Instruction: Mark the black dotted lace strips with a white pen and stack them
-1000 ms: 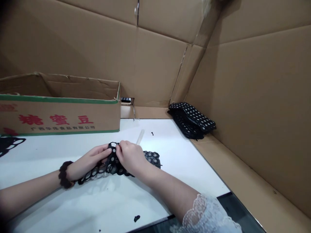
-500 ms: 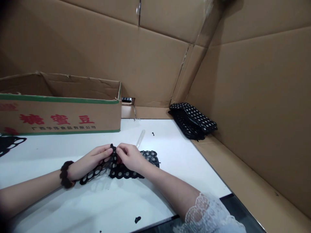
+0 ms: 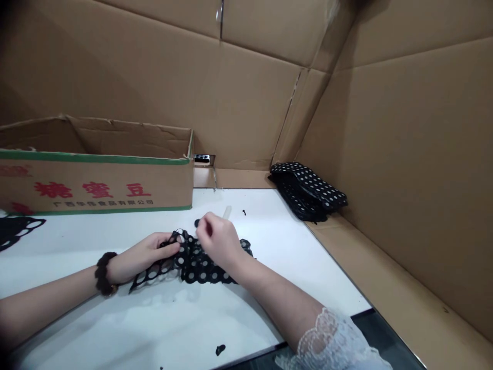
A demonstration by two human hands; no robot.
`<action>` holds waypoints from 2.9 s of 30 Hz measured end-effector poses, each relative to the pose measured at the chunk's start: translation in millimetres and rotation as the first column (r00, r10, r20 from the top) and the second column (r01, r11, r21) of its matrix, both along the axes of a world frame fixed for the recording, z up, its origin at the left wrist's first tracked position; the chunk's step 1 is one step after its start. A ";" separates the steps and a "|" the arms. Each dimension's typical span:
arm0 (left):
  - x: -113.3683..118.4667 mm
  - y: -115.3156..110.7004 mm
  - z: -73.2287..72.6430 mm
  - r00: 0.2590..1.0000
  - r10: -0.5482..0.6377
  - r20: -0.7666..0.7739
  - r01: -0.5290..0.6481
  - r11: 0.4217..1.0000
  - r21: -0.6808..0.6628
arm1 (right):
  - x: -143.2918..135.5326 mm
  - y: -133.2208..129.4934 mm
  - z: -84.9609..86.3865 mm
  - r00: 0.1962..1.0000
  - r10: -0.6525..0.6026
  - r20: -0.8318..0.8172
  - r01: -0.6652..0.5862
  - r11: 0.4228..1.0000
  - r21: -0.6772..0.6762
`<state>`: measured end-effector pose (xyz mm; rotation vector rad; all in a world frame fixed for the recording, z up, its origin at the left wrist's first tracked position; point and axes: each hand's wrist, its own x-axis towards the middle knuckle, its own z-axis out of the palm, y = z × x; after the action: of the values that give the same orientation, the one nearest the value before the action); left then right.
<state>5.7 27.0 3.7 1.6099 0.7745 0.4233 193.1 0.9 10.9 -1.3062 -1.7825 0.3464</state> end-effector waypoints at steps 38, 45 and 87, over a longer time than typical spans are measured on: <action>4.2 -5.1 5.5 0.997 0.083 0.005 -0.083 0.996 -0.020 | 10.0 4.5 5.4 0.958 0.184 -0.220 -0.276 0.797 -0.537; 0.2 -5.3 1.5 0.999 0.027 0.043 -0.029 0.999 0.040 | -14.6 -15.6 -5.4 0.956 0.226 -0.187 -0.293 0.770 -0.566; 1.7 -8.1 0.5 0.934 0.230 0.273 -0.078 0.878 -0.472 | -19.1 -15.4 2.8 0.907 0.410 -0.094 -0.402 0.782 -0.477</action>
<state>7.4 18.9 4.2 1.0077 0.6918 0.5590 174.0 -14.5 13.6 -1.2340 -2.0683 1.0950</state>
